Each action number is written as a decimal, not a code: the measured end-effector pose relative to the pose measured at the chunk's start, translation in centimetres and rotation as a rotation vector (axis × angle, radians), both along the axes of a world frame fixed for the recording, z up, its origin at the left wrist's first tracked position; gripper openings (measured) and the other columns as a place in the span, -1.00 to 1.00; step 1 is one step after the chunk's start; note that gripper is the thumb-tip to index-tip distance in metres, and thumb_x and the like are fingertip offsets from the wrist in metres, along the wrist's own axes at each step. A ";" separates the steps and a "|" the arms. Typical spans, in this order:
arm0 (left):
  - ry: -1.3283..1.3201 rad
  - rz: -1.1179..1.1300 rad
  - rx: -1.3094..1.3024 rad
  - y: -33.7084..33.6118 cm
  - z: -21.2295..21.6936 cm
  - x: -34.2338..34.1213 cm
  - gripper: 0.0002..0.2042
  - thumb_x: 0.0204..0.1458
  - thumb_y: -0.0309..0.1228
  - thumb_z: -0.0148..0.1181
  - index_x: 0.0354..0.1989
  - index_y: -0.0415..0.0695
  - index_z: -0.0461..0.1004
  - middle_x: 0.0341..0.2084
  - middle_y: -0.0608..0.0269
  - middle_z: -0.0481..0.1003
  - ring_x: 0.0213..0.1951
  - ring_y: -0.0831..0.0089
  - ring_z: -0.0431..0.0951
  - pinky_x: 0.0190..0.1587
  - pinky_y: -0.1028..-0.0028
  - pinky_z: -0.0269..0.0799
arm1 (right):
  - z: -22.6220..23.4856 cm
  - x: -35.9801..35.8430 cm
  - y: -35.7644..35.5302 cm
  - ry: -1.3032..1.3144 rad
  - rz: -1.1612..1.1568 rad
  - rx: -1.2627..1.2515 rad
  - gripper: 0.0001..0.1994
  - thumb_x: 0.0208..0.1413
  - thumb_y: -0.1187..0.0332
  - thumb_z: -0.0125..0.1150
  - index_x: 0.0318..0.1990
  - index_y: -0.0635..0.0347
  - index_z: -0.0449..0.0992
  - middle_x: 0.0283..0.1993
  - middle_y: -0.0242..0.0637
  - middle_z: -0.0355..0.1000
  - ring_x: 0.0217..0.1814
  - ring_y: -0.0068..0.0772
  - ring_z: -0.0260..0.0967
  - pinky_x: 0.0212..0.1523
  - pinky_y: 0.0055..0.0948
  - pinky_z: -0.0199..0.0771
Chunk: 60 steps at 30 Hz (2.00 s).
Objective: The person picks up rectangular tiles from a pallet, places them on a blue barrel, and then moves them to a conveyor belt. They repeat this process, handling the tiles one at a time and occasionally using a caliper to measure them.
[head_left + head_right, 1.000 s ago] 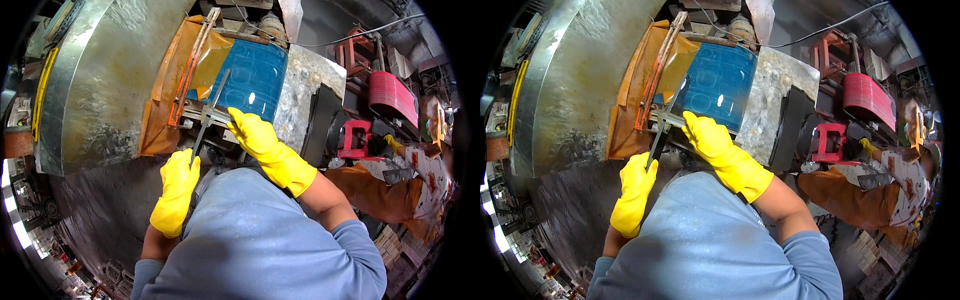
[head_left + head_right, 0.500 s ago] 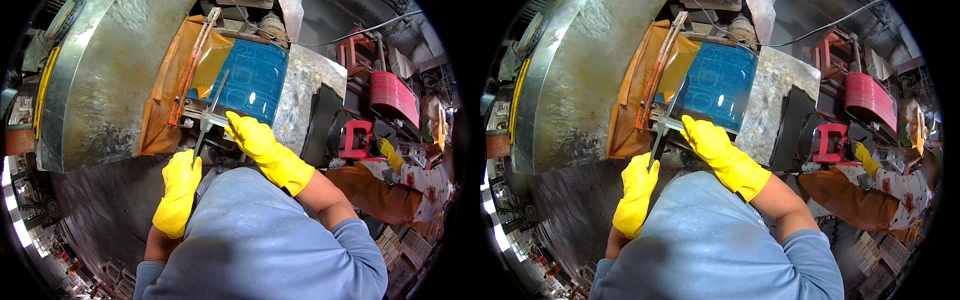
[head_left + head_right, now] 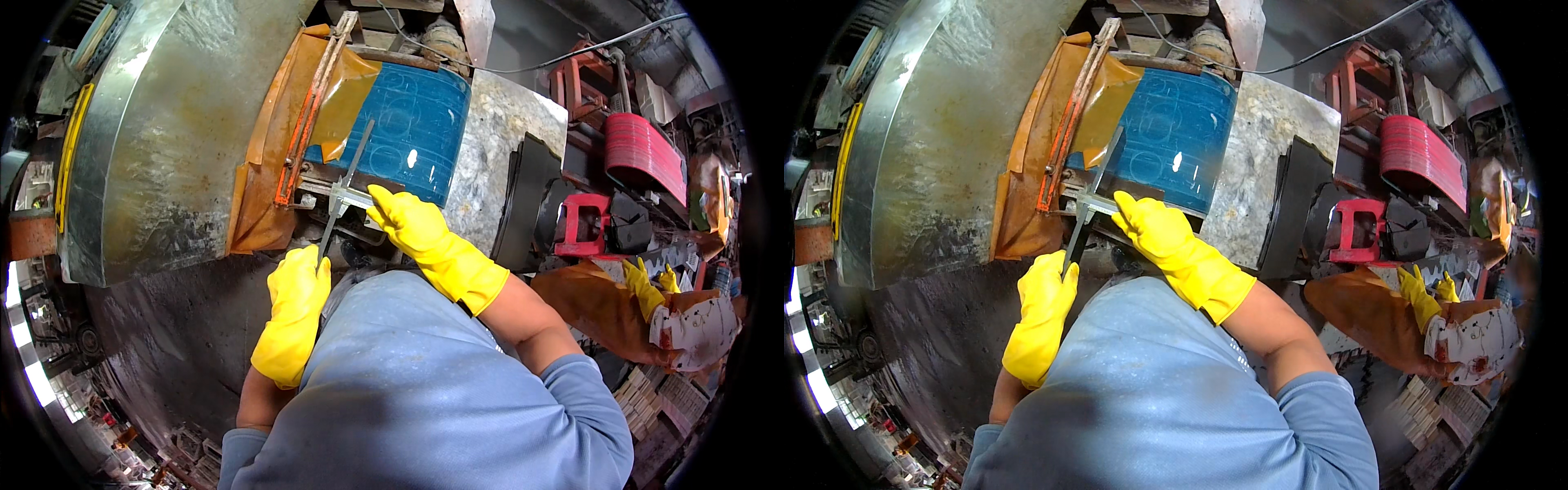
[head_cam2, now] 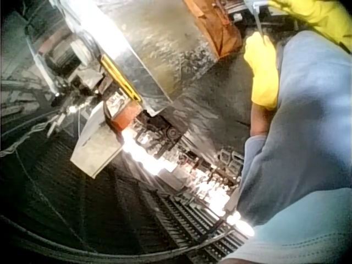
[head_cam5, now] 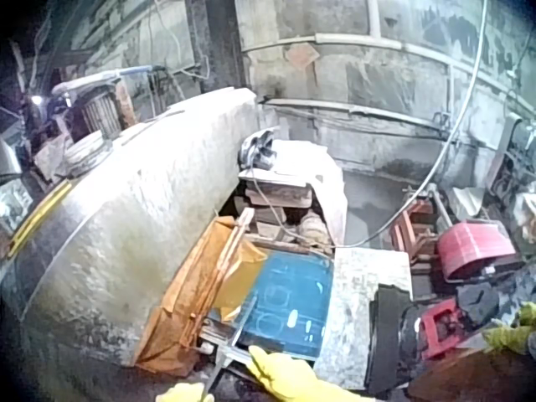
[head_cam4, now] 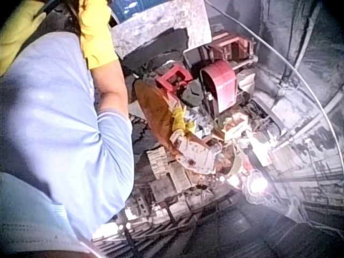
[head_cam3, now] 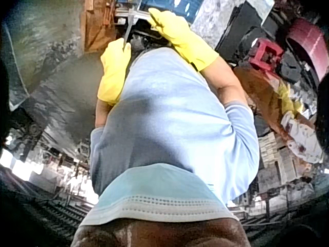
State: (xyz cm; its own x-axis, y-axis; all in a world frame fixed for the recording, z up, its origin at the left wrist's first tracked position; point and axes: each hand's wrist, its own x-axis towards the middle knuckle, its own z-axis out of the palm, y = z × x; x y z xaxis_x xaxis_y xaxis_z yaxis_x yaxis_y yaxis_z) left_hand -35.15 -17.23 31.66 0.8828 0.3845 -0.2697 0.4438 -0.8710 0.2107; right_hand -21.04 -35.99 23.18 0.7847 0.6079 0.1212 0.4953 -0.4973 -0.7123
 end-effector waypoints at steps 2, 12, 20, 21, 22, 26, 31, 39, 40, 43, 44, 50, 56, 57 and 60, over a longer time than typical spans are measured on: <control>0.008 -0.008 0.008 0.1 -0.2 0.0 -0.84 0.16 -0.29 0.35 -0.19 -0.07 0.63 -0.28 0.00 0.62 -0.15 -0.09 0.64 -0.11 0.06 0.52 | -0.5 0.0 0.1 0.007 0.000 0.001 -0.65 0.35 0.11 0.27 0.17 0.02 0.54 -0.30 -0.08 0.58 -0.27 0.12 0.57 -0.31 0.02 0.55; 0.054 -0.019 -0.004 0.7 -0.6 0.2 -0.84 0.17 -0.29 0.35 -0.19 -0.08 0.63 -0.26 0.02 0.63 -0.15 -0.09 0.65 -0.11 0.07 0.52 | -1.2 -0.4 0.2 0.059 -0.011 0.014 -0.66 0.34 0.10 0.26 0.16 0.02 0.56 -0.24 -0.09 0.60 -0.22 0.10 0.59 -0.27 0.01 0.57; -0.064 -0.004 -0.085 5.8 -2.8 -2.5 -0.81 0.11 -0.23 0.31 -0.37 -0.08 0.58 -0.40 -0.10 0.59 -0.29 -0.22 0.61 -0.24 -0.10 0.49 | 1.4 0.3 3.0 0.583 0.164 0.205 -0.69 0.35 0.43 0.20 0.21 0.20 0.56 -0.22 -0.18 0.59 -0.20 -0.37 0.54 -0.16 -0.34 0.55; -0.109 -0.040 -0.102 7.1 -4.2 -3.3 -0.80 0.10 -0.23 0.31 -0.38 -0.09 0.57 -0.40 -0.10 0.59 -0.29 -0.22 0.61 -0.24 -0.10 0.49 | 2.3 0.6 3.3 0.751 0.082 0.236 -0.70 0.38 0.47 0.16 0.20 0.25 0.56 -0.24 -0.29 0.55 -0.22 -0.48 0.46 -0.18 -0.40 0.52; -0.148 -0.071 -0.115 8.2 -5.2 -4.3 -0.79 0.10 -0.22 0.31 -0.39 -0.10 0.55 -0.40 -0.11 0.59 -0.29 -0.22 0.61 -0.24 -0.11 0.49 | 3.2 0.4 3.4 0.942 -0.048 0.370 -0.74 0.42 0.44 0.15 0.18 0.28 0.57 -0.24 -0.34 0.56 -0.30 -0.55 0.43 -0.29 -0.48 0.46; -0.149 -0.036 -0.216 12.3 -6.4 -9.2 -0.73 0.13 -0.13 0.27 -0.32 -0.11 0.60 -0.33 -0.11 0.62 -0.25 -0.20 0.64 -0.19 -0.12 0.51 | 5.2 2.7 7.5 0.873 -0.179 0.334 -0.75 0.42 0.28 0.29 0.07 0.26 0.58 -0.28 -0.32 0.60 -0.46 -0.58 0.42 -0.44 -0.56 0.41; -0.239 -0.015 -0.309 14.7 -7.1 -11.3 -0.71 0.17 -0.11 0.22 -0.27 -0.08 0.65 -0.29 -0.06 0.65 -0.18 -0.16 0.66 -0.13 -0.09 0.53 | 14.9 8.0 15.7 -0.138 0.226 0.453 -0.65 0.31 0.61 0.21 0.23 0.31 0.57 -0.19 -0.27 0.61 -0.23 -0.48 0.52 -0.12 -0.49 0.52; -0.117 0.107 -0.503 19.2 -7.6 -14.8 -0.72 0.17 -0.15 0.16 -0.19 -0.07 0.67 -0.19 0.00 0.68 -0.14 -0.10 0.68 -0.09 -0.03 0.57 | 32.1 5.8 39.8 -0.841 0.789 0.643 -0.64 0.11 0.67 0.15 0.08 0.36 0.63 -0.14 0.10 0.62 -0.11 0.24 0.61 -0.05 -0.13 0.62; -0.099 0.120 -0.543 19.7 -7.7 -15.2 -0.72 0.17 -0.15 0.15 -0.18 -0.06 0.67 -0.17 0.02 0.68 -0.13 -0.09 0.68 -0.09 -0.03 0.57 | 33.1 5.3 42.0 -0.887 0.835 0.621 -0.65 0.13 0.65 0.14 0.06 0.35 0.63 -0.09 0.08 0.63 -0.07 0.26 0.60 0.00 -0.11 0.62; -0.167 0.095 -0.522 20.8 -9.1 -16.0 -0.74 0.18 -0.16 0.15 -0.18 -0.05 0.64 -0.20 0.02 0.67 -0.14 -0.08 0.68 -0.12 0.00 0.57 | 31.4 4.6 46.2 -0.927 0.871 0.531 -0.68 0.20 0.60 0.10 0.07 0.28 0.64 0.08 0.01 0.62 0.22 0.22 0.50 0.35 0.03 0.41; -0.166 0.093 -0.540 21.1 -8.9 -16.4 -0.74 0.19 -0.16 0.15 -0.18 -0.05 0.64 -0.20 0.01 0.67 -0.15 -0.08 0.68 -0.12 0.00 0.56 | 29.9 4.3 46.9 -0.812 0.848 0.526 -0.68 0.20 0.60 0.10 0.07 0.28 0.64 0.10 0.02 0.61 0.25 0.23 0.48 0.37 0.06 0.38; -0.256 0.035 -0.535 23.1 -12.6 -16.9 -0.71 0.21 -0.12 0.12 -0.22 -0.09 0.60 -0.23 -0.02 0.65 -0.16 -0.14 0.65 -0.14 -0.04 0.54 | 21.5 1.9 40.4 -0.886 0.544 0.574 -0.59 0.21 0.58 0.17 0.23 0.32 0.55 0.31 0.23 0.47 0.41 0.36 0.37 0.47 0.03 0.29; -0.209 -0.102 -0.616 24.0 -10.9 -11.3 -0.66 0.23 -0.04 0.13 -0.21 -0.08 0.60 -0.23 -0.06 0.63 -0.12 -0.12 0.64 -0.12 -0.06 0.53 | 0.8 1.2 19.5 -0.293 0.032 0.131 -0.40 0.15 0.37 0.45 0.33 0.38 0.45 0.39 0.22 0.40 0.42 0.26 0.39 0.42 -0.05 0.39; -0.196 -0.110 -0.577 23.7 -9.5 -10.5 -0.67 0.23 -0.04 0.16 -0.22 -0.08 0.60 -0.24 -0.04 0.63 -0.14 -0.11 0.64 -0.12 -0.05 0.53 | -2.4 0.1 15.0 -0.270 -0.051 0.089 -0.35 0.19 0.40 0.46 0.40 0.37 0.36 0.37 0.13 0.43 0.40 0.10 0.43 0.43 -0.11 0.38; -0.411 -0.136 -0.471 22.0 -10.2 -7.8 -0.72 0.17 -0.11 0.30 -0.33 -0.09 0.57 -0.36 0.00 0.60 -0.25 -0.12 0.62 -0.22 0.00 0.50 | -2.4 -4.2 7.9 0.310 -0.282 0.068 -0.43 0.27 0.28 0.40 0.33 0.41 0.44 0.31 0.17 0.49 0.35 0.04 0.49 0.38 -0.14 0.43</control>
